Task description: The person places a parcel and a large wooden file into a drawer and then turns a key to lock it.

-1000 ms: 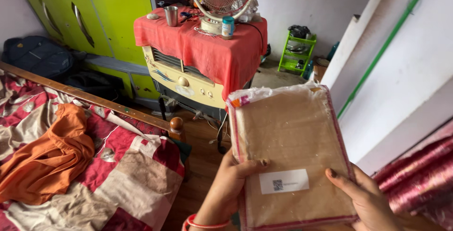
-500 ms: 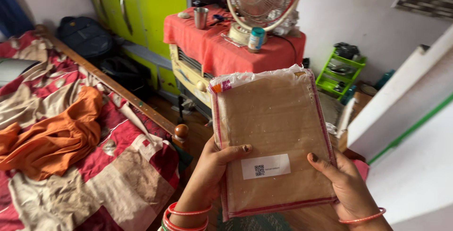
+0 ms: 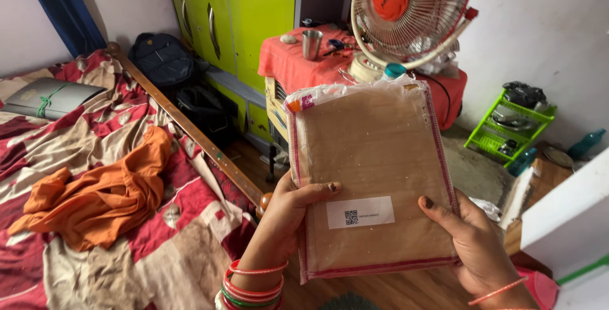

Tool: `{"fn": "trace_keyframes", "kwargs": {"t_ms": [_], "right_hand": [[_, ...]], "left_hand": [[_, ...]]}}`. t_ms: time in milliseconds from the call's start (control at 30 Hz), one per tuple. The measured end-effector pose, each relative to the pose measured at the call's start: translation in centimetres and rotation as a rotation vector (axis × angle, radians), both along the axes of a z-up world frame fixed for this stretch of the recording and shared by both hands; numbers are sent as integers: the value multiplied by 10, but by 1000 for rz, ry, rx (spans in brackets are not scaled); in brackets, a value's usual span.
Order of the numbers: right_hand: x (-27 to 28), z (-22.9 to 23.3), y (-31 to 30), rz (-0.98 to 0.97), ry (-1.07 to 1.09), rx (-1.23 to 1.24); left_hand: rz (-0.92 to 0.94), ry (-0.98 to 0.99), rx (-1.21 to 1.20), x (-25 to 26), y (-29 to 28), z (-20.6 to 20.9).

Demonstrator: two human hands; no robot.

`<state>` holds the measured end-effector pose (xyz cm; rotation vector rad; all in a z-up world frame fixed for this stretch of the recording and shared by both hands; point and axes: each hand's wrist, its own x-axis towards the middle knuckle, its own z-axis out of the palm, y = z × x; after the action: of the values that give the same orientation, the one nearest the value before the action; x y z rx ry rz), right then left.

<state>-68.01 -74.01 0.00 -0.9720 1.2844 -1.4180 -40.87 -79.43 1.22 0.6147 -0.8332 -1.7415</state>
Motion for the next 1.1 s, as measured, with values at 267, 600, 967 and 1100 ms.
{"fn": "trace_keyframes", "kwargs": {"t_ms": [267,600,967,1100], "right_hand": [[37,5,-98,90,-77,-33],[79,-5,-183,166,-98,54],[68,-8,-292,386,-117,74],[57,3,-331,472,-113,63]], "left_hand": [[1,41,-27,37,-89,5],[115,34,20,80,-156,-16],[302,50,-17,75,-213,-16],[376,39,-29,61,-230,-10]]}}
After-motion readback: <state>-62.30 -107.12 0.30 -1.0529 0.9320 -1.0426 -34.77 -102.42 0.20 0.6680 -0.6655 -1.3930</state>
